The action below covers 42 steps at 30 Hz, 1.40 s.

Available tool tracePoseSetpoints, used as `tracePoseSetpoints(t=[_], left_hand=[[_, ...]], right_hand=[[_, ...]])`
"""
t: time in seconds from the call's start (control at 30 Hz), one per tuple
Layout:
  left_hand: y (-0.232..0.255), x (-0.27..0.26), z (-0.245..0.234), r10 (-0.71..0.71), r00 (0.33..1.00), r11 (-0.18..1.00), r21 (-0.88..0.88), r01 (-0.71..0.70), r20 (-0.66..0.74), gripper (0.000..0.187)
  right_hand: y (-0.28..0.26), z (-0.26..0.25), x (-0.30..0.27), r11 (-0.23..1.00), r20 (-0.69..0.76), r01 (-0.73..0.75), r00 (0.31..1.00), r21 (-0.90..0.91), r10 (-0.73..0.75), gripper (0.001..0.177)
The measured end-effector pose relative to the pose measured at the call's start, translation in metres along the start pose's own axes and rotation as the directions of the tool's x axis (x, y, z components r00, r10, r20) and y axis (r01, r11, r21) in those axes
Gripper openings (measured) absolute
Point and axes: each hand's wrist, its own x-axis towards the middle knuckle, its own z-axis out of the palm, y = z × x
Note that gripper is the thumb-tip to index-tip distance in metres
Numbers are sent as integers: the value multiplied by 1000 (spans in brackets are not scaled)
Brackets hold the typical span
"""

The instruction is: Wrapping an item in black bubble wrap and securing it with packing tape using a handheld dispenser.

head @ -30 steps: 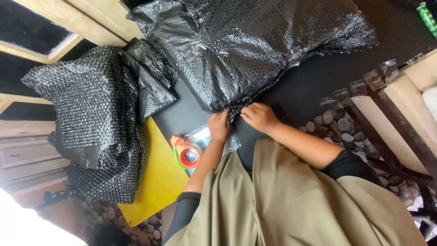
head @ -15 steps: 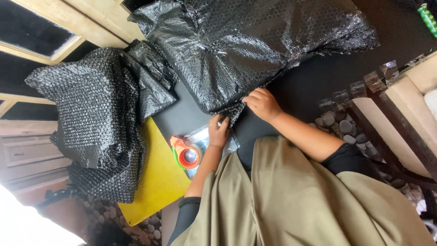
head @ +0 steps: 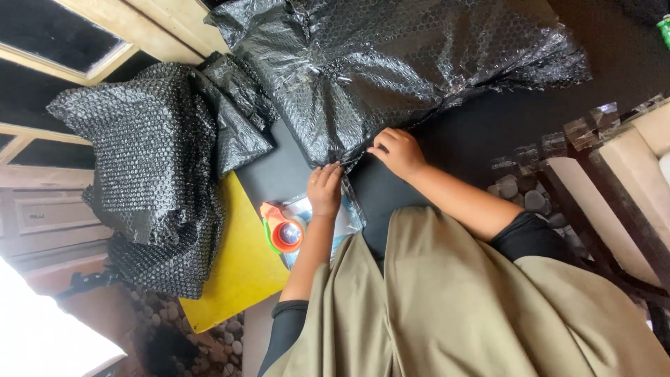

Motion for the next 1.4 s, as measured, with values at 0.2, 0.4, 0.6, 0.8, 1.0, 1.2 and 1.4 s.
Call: tracePoseSetpoints(t=[0.2,0.4,0.6,0.8,1.0,1.2,1.4], left_hand=[[-5,-13,12,-318,942,928,-167,333,110,28],[-19,-8,14,-548,771,661,-397,637,324,19],[-29,-2,11,-588,676,479,-482,734,444,20],[-39,-13,17,-561,690,507,-468,724,458,20],[-45,-5,9,-489,740,583,-457,671,462,16],[-48,-10,10,-521,694,484,-498,720,498,17],[-55,-21,17,-543,652,423,-499,756,529,18]], right_hand=[[-5,5,6,992,37,-129,991,0,129,27],[-13,-5,8,974,100,-220,972,58,213,23],[-8,-62,7,961,527,-231,841,150,120,9],[53,-130,-63,785,565,-608,693,123,448,20],[170,-190,-186,417,-55,-904,414,94,909,17],[316,-226,-324,5,-227,-722,-211,691,951,50],[286,-257,-250,-406,382,-472,-150,783,912,82]])
